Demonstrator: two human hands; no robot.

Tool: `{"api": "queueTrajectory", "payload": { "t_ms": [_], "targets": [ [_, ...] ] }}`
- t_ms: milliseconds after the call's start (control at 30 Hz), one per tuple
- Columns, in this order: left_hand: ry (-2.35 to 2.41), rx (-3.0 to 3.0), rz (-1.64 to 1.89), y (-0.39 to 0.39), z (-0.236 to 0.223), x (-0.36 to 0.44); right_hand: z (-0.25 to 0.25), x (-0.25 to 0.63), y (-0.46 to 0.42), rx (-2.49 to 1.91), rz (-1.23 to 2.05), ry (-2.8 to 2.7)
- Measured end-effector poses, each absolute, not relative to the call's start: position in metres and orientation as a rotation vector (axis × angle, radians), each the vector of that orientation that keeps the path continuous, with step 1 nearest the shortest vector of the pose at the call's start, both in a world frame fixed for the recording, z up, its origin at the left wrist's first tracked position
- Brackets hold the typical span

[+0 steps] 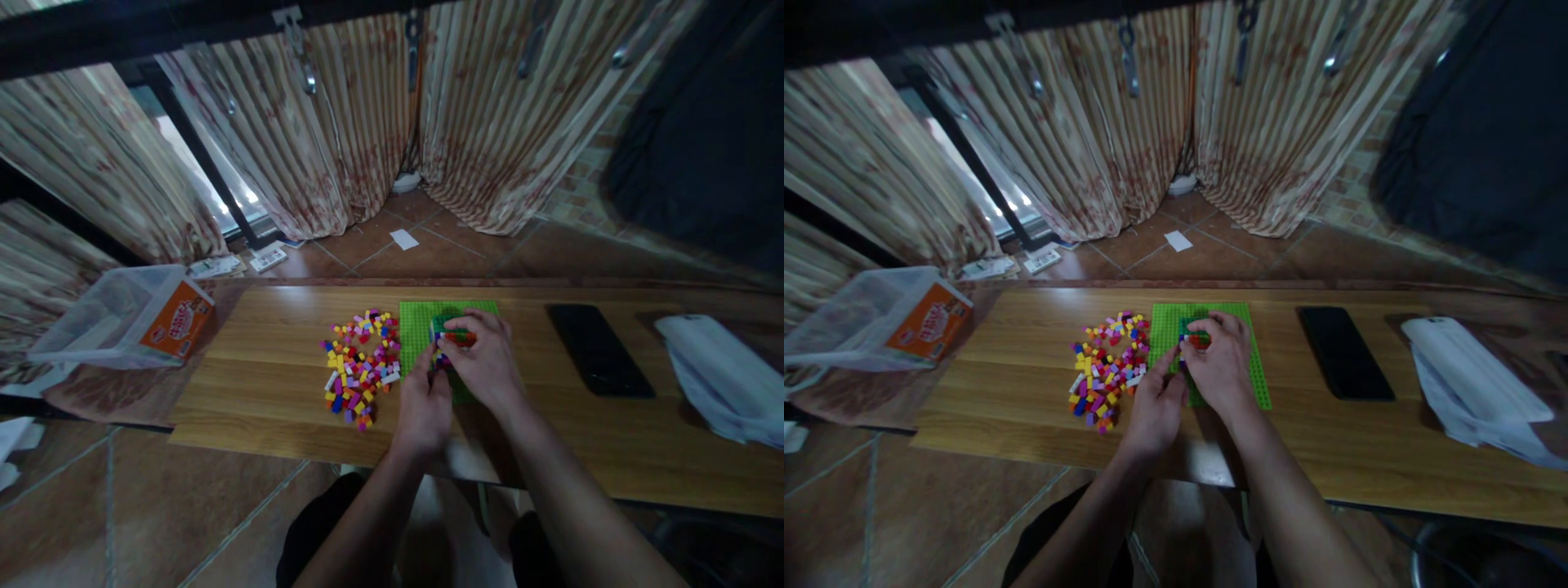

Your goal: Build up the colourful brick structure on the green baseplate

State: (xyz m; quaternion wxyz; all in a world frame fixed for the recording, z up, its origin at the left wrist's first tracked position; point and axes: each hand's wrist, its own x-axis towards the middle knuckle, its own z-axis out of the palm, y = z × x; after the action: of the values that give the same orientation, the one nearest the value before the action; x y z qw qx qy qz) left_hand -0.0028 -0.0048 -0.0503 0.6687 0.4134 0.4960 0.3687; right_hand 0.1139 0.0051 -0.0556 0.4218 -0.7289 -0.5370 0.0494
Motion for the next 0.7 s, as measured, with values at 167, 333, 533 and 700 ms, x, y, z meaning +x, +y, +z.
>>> {"api": "queueTrajectory", "payload": {
  "t_ms": [167, 333, 533, 700],
  "targets": [
    [1.125, 0.938, 0.812, -0.006, -0.051, -0.002, -0.058, 0.113, 0.007, -1.821, 0.152, -1.298],
    [1.134, 0.953, 0.819, -0.007, -0.053, -0.002, -0.057, 0.11, 0.009, -1.848, 0.2, -1.279],
    [1.067, 0.619, 0.805, 0.0, -0.035, -0.011, -0.047, 0.12, 0.003, -1.683, 0.199, -1.201],
    [0.813, 0.1, 0.881, 0.007, -0.019, -0.024, -0.031, 0.128, -0.009, -1.515, 0.179, -1.096]
  ]
}}
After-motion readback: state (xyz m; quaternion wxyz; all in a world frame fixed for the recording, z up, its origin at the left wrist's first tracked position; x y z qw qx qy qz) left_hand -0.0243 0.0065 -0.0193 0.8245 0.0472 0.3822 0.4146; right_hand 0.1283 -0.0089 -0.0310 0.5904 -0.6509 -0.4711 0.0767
